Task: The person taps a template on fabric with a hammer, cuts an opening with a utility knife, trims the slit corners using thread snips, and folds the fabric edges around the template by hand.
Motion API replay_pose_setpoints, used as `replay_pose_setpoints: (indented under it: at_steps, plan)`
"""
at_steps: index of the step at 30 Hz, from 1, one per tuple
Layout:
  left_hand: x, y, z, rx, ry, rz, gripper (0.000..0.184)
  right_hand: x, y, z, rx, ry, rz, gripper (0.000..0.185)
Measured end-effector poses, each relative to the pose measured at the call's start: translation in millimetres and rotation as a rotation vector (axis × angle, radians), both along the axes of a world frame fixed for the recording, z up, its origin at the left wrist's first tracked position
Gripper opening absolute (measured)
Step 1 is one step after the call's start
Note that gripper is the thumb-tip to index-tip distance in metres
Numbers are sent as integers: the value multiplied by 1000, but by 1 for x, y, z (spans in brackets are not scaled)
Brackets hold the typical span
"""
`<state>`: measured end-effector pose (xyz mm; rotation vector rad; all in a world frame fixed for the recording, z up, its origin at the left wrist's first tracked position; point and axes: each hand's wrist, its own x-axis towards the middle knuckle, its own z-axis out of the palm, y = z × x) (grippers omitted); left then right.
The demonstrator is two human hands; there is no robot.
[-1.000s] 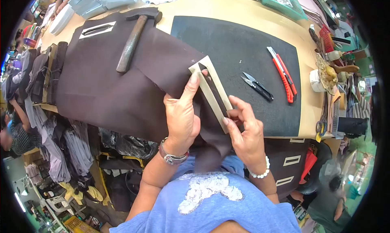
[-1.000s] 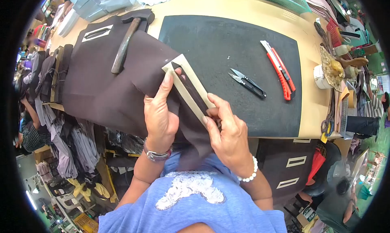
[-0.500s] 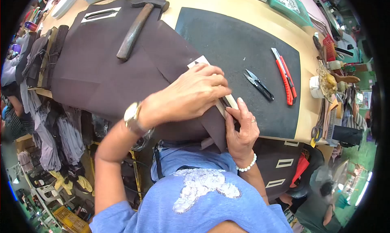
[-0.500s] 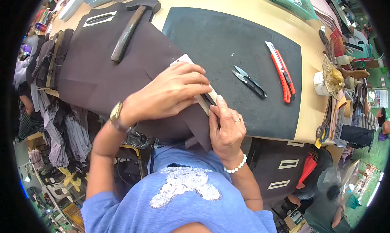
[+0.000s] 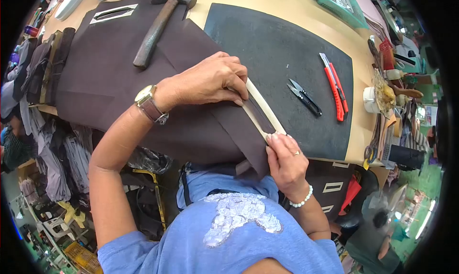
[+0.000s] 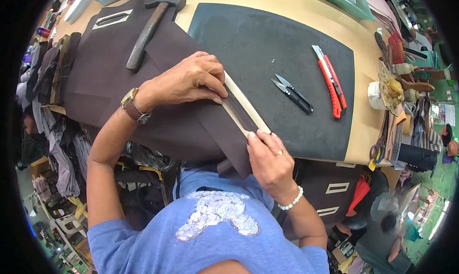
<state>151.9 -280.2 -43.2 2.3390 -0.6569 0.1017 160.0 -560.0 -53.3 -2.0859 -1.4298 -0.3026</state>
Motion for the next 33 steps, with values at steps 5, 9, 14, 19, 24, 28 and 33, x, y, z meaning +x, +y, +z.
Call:
replay_pose_setpoints:
  at_steps: [5, 9, 14, 19, 24, 28, 33]
  plan:
    - [1, 1, -6, -24, -12, -1, 14, 4, 22, 12, 22, 324, -278, 38]
    - [3, 3, -6, -20, -47, -18, 15, 1, 32, 9, -169, 195, -418, 43]
    - [5, 4, -5, -25, -45, -36, 14, 2, 48, 6, -369, 74, -515, 53]
    - [6, 5, -3, -30, -40, 19, 18, 12, 89, 1, -433, 24, -499, 59]
    - [0, 26, 2, 43, 23, 155, 27, 13, 82, 1, -448, 67, -537, 63]
    - [-7, 27, 0, 61, -21, 229, 32, 11, 79, 2, -453, 87, -549, 64]
    - [-16, 22, -2, 99, -107, 319, 36, 26, 124, -3, -370, 22, -448, 64]
